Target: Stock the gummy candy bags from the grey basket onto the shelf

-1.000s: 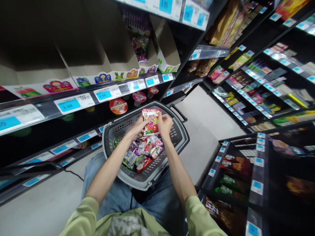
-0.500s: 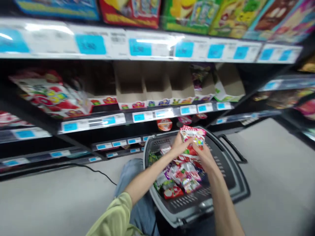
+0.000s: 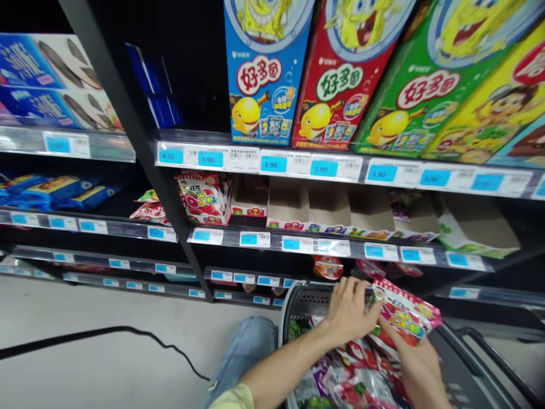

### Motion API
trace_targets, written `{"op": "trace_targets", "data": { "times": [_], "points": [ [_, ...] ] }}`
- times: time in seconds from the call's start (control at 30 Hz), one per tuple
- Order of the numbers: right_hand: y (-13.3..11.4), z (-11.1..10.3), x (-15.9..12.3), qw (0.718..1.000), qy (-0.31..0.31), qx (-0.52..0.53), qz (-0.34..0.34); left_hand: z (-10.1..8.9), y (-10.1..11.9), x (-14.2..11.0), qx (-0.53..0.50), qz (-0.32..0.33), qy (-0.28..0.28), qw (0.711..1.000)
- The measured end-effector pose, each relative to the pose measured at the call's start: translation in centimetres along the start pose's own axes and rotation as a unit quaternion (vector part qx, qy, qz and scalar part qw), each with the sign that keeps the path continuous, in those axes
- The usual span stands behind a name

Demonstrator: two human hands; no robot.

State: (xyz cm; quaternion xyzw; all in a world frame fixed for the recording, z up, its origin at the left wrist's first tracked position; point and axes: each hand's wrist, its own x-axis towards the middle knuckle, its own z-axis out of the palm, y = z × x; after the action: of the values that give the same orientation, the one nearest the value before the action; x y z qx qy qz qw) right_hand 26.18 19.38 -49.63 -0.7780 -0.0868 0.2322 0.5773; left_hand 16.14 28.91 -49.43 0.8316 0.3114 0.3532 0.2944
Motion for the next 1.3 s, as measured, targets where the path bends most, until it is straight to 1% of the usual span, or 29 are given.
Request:
{"op": "trace_targets", "data": {
  "times": [0.07, 0.1, 0.13, 0.17, 0.2, 0.27, 0.3, 0.33, 0.37, 0.4, 0.43, 0.5, 0.6, 0.7, 0.77, 0.87, 1.0, 1.07, 1.1, 1.17, 1.23, 1.27, 1.3],
  "points": [
    [-0.2, -0.2, 0.0, 1.0, 0.015, 0.011, 0.019, -2.6, 0.3, -0.6, 0.007, 0.054, -0.005, 0.999],
    [-0.3, -0.3, 0.1, 0.999, 0.022, 0.018, 0.027, -4.4, 0.3, -0.9, 0.004, 0.087, -0.006, 0.996],
    [-0.4, -0.3, 0.2, 0.999, 0.028, 0.027, 0.032, -6.5, 0.3, -1.2, 0.001, 0.107, 0.016, 0.994],
    [-0.5, -0.4, 0.3, 0.998, 0.034, 0.037, 0.035, -8.8, 0.3, -1.4, 0.0, 0.115, 0.064, 0.991],
    [-0.6, -0.4, 0.4, 0.997, 0.037, 0.051, 0.04, -11.2, 0.1, -1.4, 0.007, 0.115, 0.125, 0.986],
    [-0.7, -0.4, 0.5, 0.993, 0.04, 0.092, 0.059, -15.9, -0.5, -1.1, 0.051, 0.113, 0.231, 0.965],
    [-0.8, -0.5, 0.6, 0.99, 0.043, 0.115, 0.072, -18.1, -1.0, -0.8, 0.086, 0.102, 0.274, 0.952],
    [-0.8, -0.5, 0.7, 0.986, 0.046, 0.137, 0.084, -20.0, -1.5, -0.3, 0.12, 0.084, 0.3, 0.943],
    [-0.8, -0.6, 0.8, 0.982, 0.049, 0.157, 0.094, -21.7, -2.0, 0.2, 0.159, 0.059, 0.314, 0.934],
    [-0.8, -0.7, 0.9, 0.978, 0.052, 0.175, 0.099, -23.2, -2.7, 0.8, 0.201, 0.04, 0.317, 0.926],
    [-0.6, -0.8, 1.1, 0.976, 0.054, 0.188, 0.1, -24.3, -3.3, 1.5, 0.236, 0.03, 0.306, 0.922],
    [-0.4, -1.1, 1.4, 0.973, 0.049, 0.202, 0.098, -26.0, -4.5, 2.9, 0.285, 0.023, 0.274, 0.918],
    [-0.1, -1.3, 1.6, 0.975, 0.034, 0.198, 0.091, -27.0, -6.1, 4.5, 0.34, 0.011, 0.236, 0.91],
    [-0.4, -1.2, 1.4, 0.977, 0.029, 0.193, 0.086, -27.3, -6.7, 5.1, 0.377, -0.014, 0.206, 0.903],
    [-0.8, -1.3, 1.2, 0.974, 0.033, 0.201, 0.096, -27.3, -6.4, 4.8, 0.392, -0.024, 0.191, 0.9],
    [-1.1, -1.6, 1.2, 0.97, 0.027, 0.217, 0.109, -27.4, -5.4, 4.0, 0.42, -0.028, 0.179, 0.889],
    [-1.1, -2.0, 1.4, 0.972, 0.023, 0.213, 0.096, -27.9, -4.2, 3.3, 0.441, -0.029, 0.171, 0.881],
    [-1.1, -1.8, 1.3, 0.978, 0.029, 0.198, 0.063, -28.1, -3.6, 3.1, 0.435, -0.034, 0.179, 0.882],
    [-1.2, -1.7, 1.0, 0.982, 0.04, 0.181, 0.033, -28.1, -3.3, 2.9, 0.429, -0.032, 0.191, 0.882],
    [-1.4, -1.3, 0.3, 0.99, 0.072, 0.111, -0.058, -27.7, -2.2, 2.1, 0.401, -0.005, 0.231, 0.886],
    [-1.5, -0.8, -0.6, 0.983, 0.104, -0.016, -0.15, -26.6, -0.7, 1.1, 0.342, 0.055, 0.26, 0.901],
    [-1.4, -0.6, -1.1, 0.974, 0.106, -0.088, -0.181, -25.7, 0.1, 0.5, 0.302, 0.096, 0.251, 0.915],
    [-1.2, -0.3, -1.6, 0.963, 0.097, -0.152, -0.198, -24.7, 0.8, 0.0, 0.26, 0.144, 0.213, 0.931]
  ]
}}
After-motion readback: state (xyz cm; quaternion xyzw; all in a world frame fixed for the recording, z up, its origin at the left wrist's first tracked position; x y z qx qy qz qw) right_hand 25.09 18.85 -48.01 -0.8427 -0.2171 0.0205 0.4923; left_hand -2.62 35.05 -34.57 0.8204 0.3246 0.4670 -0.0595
